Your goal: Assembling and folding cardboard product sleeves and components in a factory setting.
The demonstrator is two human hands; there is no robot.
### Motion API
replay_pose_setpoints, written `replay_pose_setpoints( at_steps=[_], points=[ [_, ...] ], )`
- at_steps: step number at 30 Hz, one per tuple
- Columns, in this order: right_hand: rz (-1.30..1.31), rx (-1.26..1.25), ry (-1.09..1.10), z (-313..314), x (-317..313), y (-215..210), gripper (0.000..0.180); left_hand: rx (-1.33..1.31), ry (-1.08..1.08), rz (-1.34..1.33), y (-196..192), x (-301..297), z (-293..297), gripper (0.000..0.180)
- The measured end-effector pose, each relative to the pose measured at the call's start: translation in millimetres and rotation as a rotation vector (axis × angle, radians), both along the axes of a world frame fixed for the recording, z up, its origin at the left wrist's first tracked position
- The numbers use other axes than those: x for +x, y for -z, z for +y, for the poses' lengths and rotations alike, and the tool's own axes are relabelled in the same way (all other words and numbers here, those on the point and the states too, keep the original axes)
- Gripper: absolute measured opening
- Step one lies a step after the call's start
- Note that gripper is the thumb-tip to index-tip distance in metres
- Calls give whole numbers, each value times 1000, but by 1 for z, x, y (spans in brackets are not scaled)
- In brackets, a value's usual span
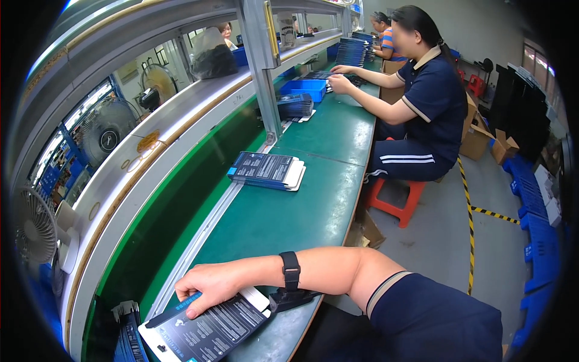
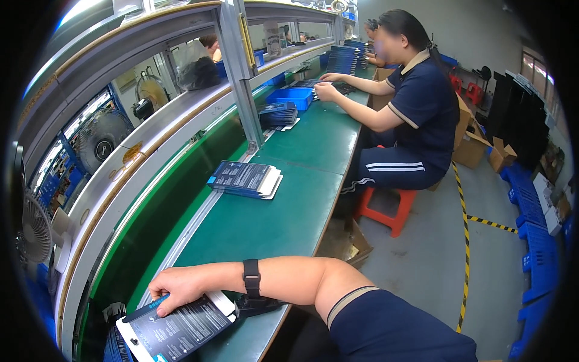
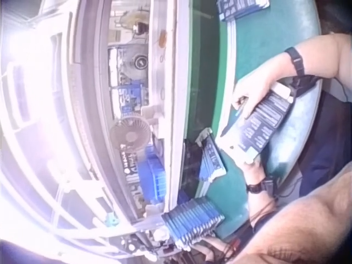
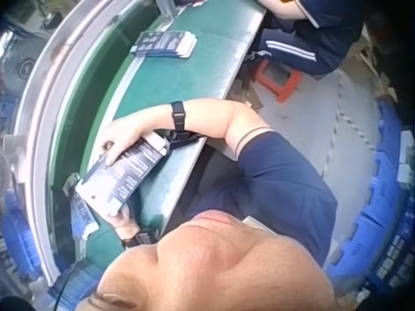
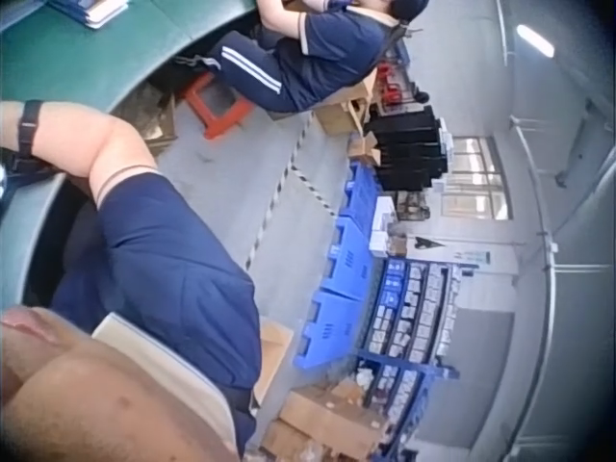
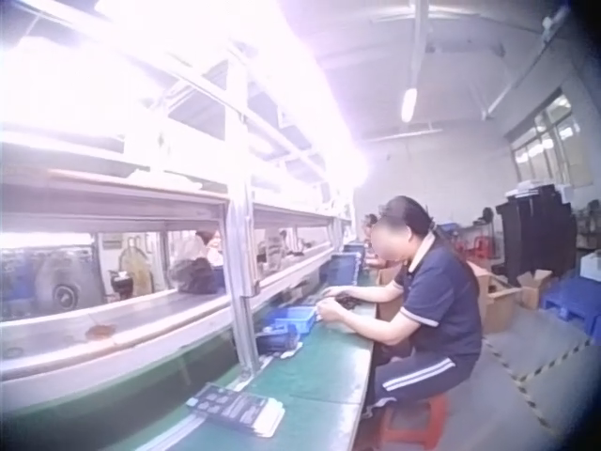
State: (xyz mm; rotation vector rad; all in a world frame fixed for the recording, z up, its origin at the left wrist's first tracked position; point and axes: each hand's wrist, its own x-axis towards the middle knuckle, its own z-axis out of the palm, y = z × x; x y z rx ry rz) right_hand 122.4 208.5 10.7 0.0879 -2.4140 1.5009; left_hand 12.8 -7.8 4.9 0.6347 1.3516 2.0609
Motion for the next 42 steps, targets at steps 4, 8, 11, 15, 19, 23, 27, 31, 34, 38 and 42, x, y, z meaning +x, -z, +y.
replay_pose_setpoints(
  at_steps=[4,8,11,15,19,23,27,31,34,38,42],
  points=[
    [7,98,72,1,1,-3,34,290,374,-370,37,-45,-10,47],
    [32,135,98,1,-2,3,33,27,91,-203,12,-13,-5,50],
    [68,6,8,-3,0,2,32,-188,24,16,-5,3,-3,51],
    [22,-174,-143,-16,6,-7,28,-128,30,5,2,-4,-5,52],
    [15,-262,-134,-23,3,-3,27,-50,39,-15,17,-15,-7,54],
    [-5,-547,-101,-32,-7,5,30,31,54,-30,29,-23,-7,55],
    [37,-834,-84,-29,-23,18,26,144,154,-291,24,-18,-7,67],
    [92,-845,-78,-36,-26,32,24,-122,352,-2,38,-18,-14,84],
    [30,-858,-142,-45,-17,23,35,190,580,-144,53,-29,-19,65],
    [60,-529,-57,-53,-15,23,44,186,632,-211,53,-29,-14,67],
    [114,-227,2,-52,-15,24,48,168,670,-265,44,-24,-7,70]
  ],
)
